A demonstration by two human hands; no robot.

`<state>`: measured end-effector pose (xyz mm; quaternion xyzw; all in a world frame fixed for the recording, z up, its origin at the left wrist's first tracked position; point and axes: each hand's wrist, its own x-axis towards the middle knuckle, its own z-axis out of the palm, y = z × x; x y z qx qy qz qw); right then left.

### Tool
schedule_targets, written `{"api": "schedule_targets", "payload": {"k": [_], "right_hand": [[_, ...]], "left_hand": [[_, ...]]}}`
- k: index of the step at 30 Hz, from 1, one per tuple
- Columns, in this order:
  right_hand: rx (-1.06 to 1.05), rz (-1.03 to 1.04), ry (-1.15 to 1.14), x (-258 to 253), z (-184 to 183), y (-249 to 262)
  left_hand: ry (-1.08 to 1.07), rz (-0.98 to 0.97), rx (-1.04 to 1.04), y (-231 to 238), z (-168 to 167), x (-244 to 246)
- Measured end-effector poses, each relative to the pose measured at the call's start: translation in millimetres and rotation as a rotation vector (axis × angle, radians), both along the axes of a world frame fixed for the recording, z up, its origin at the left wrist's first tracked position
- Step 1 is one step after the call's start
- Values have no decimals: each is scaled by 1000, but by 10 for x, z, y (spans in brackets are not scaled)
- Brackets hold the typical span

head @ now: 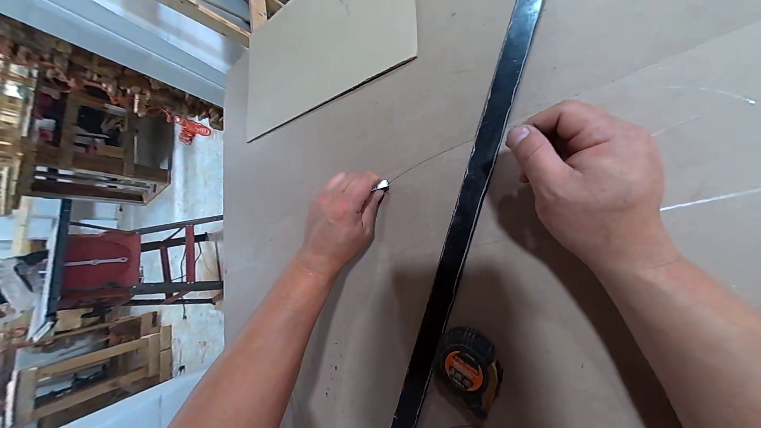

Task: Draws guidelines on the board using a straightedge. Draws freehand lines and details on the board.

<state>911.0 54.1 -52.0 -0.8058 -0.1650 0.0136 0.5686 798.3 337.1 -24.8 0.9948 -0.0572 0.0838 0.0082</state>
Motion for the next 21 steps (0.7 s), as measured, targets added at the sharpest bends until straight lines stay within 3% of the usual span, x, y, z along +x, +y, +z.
{"api": "schedule_targets", "payload": {"k": [2,4,7,9,11,13,16,18,21], "right_hand": [[19,-6,2,-7,-9,18],[32,-11,0,0,-13,31],[21,-9,-1,9,-15,1],[17,0,6,1,-2,8],[14,-2,5,-5,5,16],[6,-4,3,-7,2,2],[12,-3,5,-27,12,1],[14,-9,-3,-11,10,-11],[-3,-6,1,-20,14,-29]], "left_hand": [[4,41,-46,42,25,-103],[-26,195,-217,78,71,-261],[-86,470,-875,-26,98,-400],[75,476,-1337,-223,97,-393],[235,430,-1564,-353,79,-231],[36,486,-1542,-211,-13,2],[-499,813,-1376,243,-68,144],[-532,784,-1257,306,92,-153],[-313,725,-1110,146,376,-1155]]}}
